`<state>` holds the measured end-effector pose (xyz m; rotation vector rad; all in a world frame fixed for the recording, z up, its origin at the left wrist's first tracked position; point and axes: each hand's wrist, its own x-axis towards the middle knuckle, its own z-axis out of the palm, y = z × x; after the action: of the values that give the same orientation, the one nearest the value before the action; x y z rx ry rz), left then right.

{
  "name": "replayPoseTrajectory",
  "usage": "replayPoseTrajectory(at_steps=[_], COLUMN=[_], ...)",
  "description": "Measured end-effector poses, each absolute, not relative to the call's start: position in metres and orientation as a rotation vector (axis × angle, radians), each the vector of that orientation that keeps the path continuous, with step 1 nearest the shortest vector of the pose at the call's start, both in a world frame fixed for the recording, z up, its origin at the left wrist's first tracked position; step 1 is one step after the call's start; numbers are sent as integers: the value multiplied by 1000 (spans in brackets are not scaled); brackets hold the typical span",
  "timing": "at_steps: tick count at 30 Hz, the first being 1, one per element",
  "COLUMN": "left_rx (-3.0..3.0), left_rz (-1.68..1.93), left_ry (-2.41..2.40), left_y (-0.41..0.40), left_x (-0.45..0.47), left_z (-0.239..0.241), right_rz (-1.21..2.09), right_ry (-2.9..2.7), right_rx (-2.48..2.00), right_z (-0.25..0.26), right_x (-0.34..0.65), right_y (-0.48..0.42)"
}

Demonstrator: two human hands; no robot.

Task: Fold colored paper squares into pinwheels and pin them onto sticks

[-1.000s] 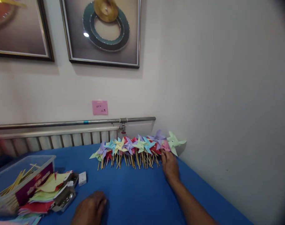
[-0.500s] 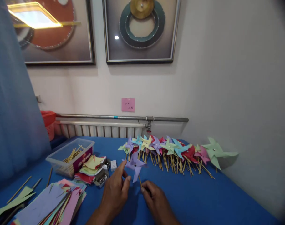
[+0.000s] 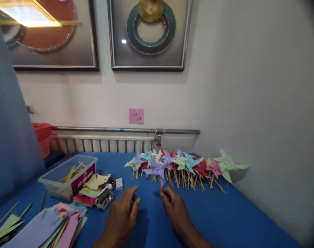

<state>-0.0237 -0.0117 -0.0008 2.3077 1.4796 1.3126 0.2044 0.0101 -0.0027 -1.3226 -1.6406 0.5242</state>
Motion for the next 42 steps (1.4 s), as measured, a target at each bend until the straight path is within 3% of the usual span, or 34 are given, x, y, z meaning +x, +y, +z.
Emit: replayPoseTrajectory(at_steps=[5,10,20,42], left_rx=[2505,2488,2387,2375], left_rz=[1180,908,500,474], left_ry=[1309,1318,1333,1335], left_y=[-2,-2,-5,-5], left_x=[-25,-19,-17,-20], left_z=[-24,-32,-25,-25], right_rz=[3,-62,-63,19], right_ry=[-1300,-1033,-1135,-1032], right_rx=[-1739,-2069,-2200,-2242], right_z=[28,29,9,9], right_x=[318,404,397,403], right_y=[41,34,52,55])
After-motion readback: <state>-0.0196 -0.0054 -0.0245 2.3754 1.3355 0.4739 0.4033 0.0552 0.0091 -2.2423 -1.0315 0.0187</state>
